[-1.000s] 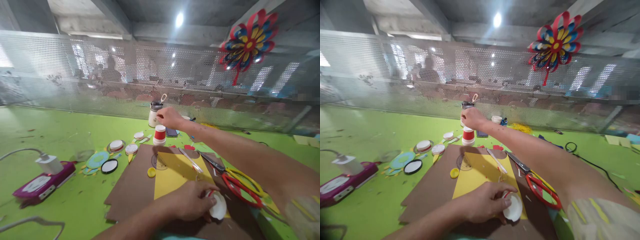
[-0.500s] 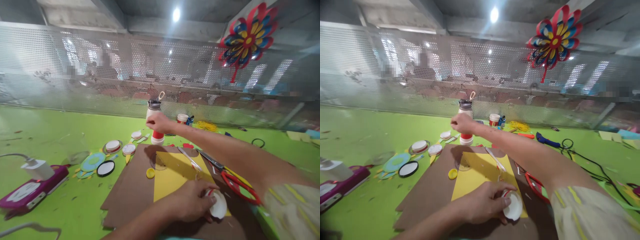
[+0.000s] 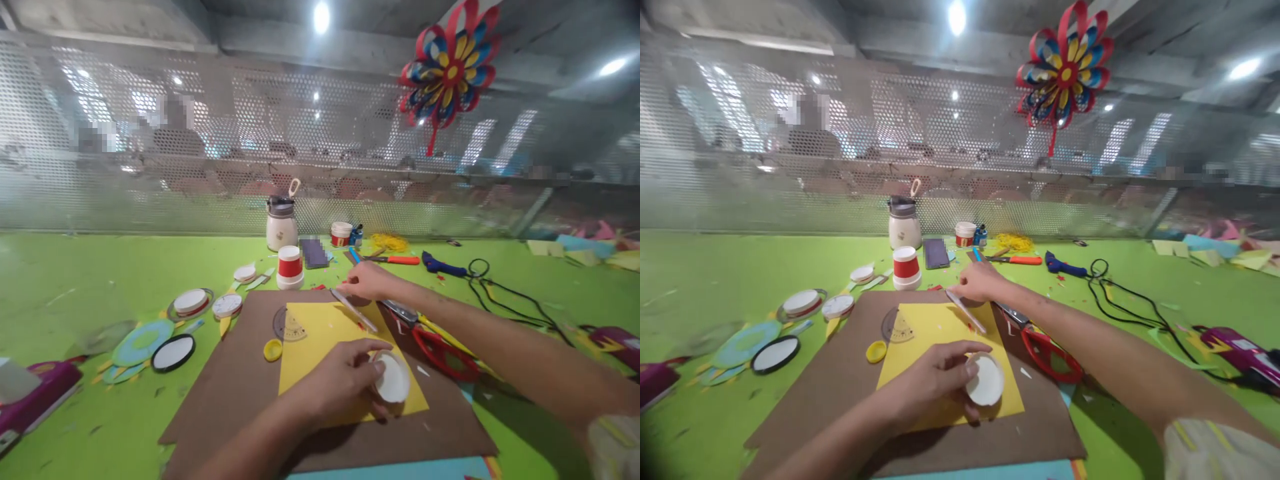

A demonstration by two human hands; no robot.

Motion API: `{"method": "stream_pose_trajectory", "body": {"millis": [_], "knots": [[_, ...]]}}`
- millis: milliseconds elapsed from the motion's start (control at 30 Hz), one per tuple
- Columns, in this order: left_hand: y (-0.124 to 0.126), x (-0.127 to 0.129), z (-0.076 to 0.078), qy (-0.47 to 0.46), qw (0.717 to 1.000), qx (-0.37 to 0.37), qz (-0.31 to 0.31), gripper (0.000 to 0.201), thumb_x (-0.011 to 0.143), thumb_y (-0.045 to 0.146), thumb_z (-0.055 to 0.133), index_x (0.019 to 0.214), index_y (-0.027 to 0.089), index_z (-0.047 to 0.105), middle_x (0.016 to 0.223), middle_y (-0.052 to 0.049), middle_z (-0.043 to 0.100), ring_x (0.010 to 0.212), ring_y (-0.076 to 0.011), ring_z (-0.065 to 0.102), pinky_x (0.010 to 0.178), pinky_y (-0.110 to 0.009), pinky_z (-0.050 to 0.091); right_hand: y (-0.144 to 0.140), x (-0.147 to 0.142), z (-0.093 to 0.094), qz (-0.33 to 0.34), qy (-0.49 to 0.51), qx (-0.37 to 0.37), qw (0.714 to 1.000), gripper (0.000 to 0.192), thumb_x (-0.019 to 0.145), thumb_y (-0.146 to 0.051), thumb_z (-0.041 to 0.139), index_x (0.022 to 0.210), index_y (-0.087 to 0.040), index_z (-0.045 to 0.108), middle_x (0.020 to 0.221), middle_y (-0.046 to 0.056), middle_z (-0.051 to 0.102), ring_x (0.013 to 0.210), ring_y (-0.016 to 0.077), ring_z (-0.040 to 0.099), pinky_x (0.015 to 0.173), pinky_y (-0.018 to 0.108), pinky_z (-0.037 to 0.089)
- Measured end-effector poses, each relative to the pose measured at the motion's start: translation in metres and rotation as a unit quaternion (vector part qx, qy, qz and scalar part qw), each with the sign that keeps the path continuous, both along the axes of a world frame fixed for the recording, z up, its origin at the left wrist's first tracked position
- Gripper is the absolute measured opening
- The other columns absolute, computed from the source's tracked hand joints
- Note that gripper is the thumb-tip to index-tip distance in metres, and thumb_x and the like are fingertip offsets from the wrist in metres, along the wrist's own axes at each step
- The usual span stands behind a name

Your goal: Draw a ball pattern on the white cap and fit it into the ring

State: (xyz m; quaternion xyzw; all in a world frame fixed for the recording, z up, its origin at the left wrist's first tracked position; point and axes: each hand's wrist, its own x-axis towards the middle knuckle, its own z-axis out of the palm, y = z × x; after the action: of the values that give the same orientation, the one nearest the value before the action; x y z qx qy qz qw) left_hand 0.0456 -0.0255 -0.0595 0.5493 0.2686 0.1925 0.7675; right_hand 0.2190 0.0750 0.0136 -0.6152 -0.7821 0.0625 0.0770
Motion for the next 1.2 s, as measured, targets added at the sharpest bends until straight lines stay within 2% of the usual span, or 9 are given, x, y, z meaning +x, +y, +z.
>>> {"method": "stream_pose_trajectory", "body": {"millis": [67, 167, 300, 433, 600, 733, 900, 1067, 1200], "knots": [[0.0, 0.0, 0.0, 0.001, 1.0, -0.011, -0.004, 0.092, 0.071, 0.072, 0.088, 0.138, 0.013, 0.064, 0.086, -0.008, 0.076, 0.067, -0.0182, 0.072, 0.073, -0.036, 0.059, -0.013, 0.002, -0.008, -0.014, -0.027, -0.035, 0.999, 0.037, 0.092, -0.045, 0.074, 0.069, -0.017, 0.079, 0.069, 0.008, 0.075, 0.066, 0.0198, 0.063, 0.059, 0.029, 0.033], [-0.001, 0.0, -0.001, 0.008, 1.0, -0.021, -0.007, 0.089, 0.071, 0.071, 0.088, 0.134, 0.013, 0.065, 0.086, -0.009, 0.078, 0.07, -0.0188, 0.072, 0.075, -0.036, 0.058, -0.029, 0.002, -0.018, -0.039, -0.05, -0.074, 0.995, 0.021, 0.085, -0.039, 0.076, 0.078, -0.021, 0.082, 0.083, 0.009, 0.08, 0.07, 0.022, 0.067, 0.059, 0.03, 0.035], [-0.001, -0.001, 0.0, 0.015, 1.0, -0.014, -0.006, 0.088, 0.071, 0.071, 0.088, 0.134, 0.014, 0.065, 0.088, -0.008, 0.078, 0.073, -0.0197, 0.072, 0.076, -0.035, 0.058, -0.035, 0.004, -0.02, -0.054, -0.054, -0.09, 0.993, 0.014, 0.083, -0.034, 0.073, 0.08, -0.023, 0.082, 0.087, 0.009, 0.08, 0.073, 0.0227, 0.07, 0.062, 0.03, 0.038], [-0.001, -0.004, 0.006, 0.031, 0.999, 0.008, -0.015, 0.085, 0.076, 0.069, 0.086, 0.136, 0.012, 0.065, 0.092, -0.009, 0.079, 0.075, -0.0188, 0.071, 0.077, -0.033, 0.057, -0.035, 0.014, -0.014, -0.046, -0.041, -0.077, 0.995, 0.016, 0.085, -0.03, 0.07, 0.075, -0.021, 0.079, 0.079, 0.007, 0.076, 0.071, 0.021, 0.066, 0.059, 0.03, 0.033], [-0.003, -0.005, 0.014, 0.059, 0.997, 0.039, -0.021, 0.074, 0.083, 0.063, 0.083, 0.137, 0.015, 0.068, 0.09, -0.005, 0.077, 0.074, -0.0174, 0.068, 0.078, -0.033, 0.056, -0.04, 0.031, -0.009, -0.054, -0.017, -0.06, 0.997, 0.021, 0.088, -0.026, 0.066, 0.069, -0.02, 0.074, 0.068, 0.004, 0.068, 0.063, 0.0171, 0.057, 0.057, 0.03, 0.03], [-0.003, -0.005, 0.018, 0.069, 0.996, 0.047, -0.026, 0.081, 0.081, 0.071, 0.082, 0.137, 0.015, 0.067, 0.091, -0.005, 0.077, 0.075, -0.0168, 0.065, 0.078, -0.033, 0.055, -0.04, 0.044, -0.011, -0.065, 0.011, -0.041, 0.997, 0.022, 0.091, -0.026, 0.064, 0.073, -0.019, 0.075, 0.07, 0.004, 0.07, 0.065, 0.0167, 0.056, 0.059, 0.029, 0.031], [-0.001, -0.006, 0.015, 0.062, 0.996, 0.041, -0.039, 0.088, 0.08, 0.079, 0.078, 0.137, 0.014, 0.063, 0.093, -0.008, 0.077, 0.076, -0.0171, 0.063, 0.079, -0.034, 0.052, -0.037, 0.054, -0.013, -0.075, 0.035, -0.019, 0.996, 0.021, 0.091, -0.028, 0.069, 0.073, -0.019, 0.075, 0.074, 0.004, 0.073, 0.067, 0.0166, 0.058, 0.061, 0.028, 0.032], [0.0, -0.008, 0.011, 0.057, 0.997, 0.045, -0.038, 0.087, 0.082, 0.08, 0.077, 0.138, 0.015, 0.063, 0.097, -0.008, 0.076, 0.081, -0.0193, 0.064, 0.079, -0.035, 0.052, -0.032, 0.066, -0.007, -0.101, 0.043, 0.008, 0.994, 0.027, 0.095, -0.028, 0.066, 0.072, -0.016, 0.075, 0.075, 0.005, 0.073, 0.07, 0.0166, 0.06, 0.061, 0.027, 0.031], [0.0, -0.01, 0.008, 0.055, 0.996, 0.051, -0.043, 0.085, 0.084, 0.078, 0.076, 0.14, 0.015, 0.063, 0.098, -0.009, 0.077, 0.082, -0.0194, 0.065, 0.079, -0.035, 0.052, -0.031, 0.063, -0.009, -0.103, 0.047, -0.003, 0.994, 0.028, 0.097, -0.03, 0.065, 0.078, -0.014, 0.079, 0.079, 0.006, 0.076, 0.073, 0.0167, 0.063, 0.061, 0.026, 0.033]]}}
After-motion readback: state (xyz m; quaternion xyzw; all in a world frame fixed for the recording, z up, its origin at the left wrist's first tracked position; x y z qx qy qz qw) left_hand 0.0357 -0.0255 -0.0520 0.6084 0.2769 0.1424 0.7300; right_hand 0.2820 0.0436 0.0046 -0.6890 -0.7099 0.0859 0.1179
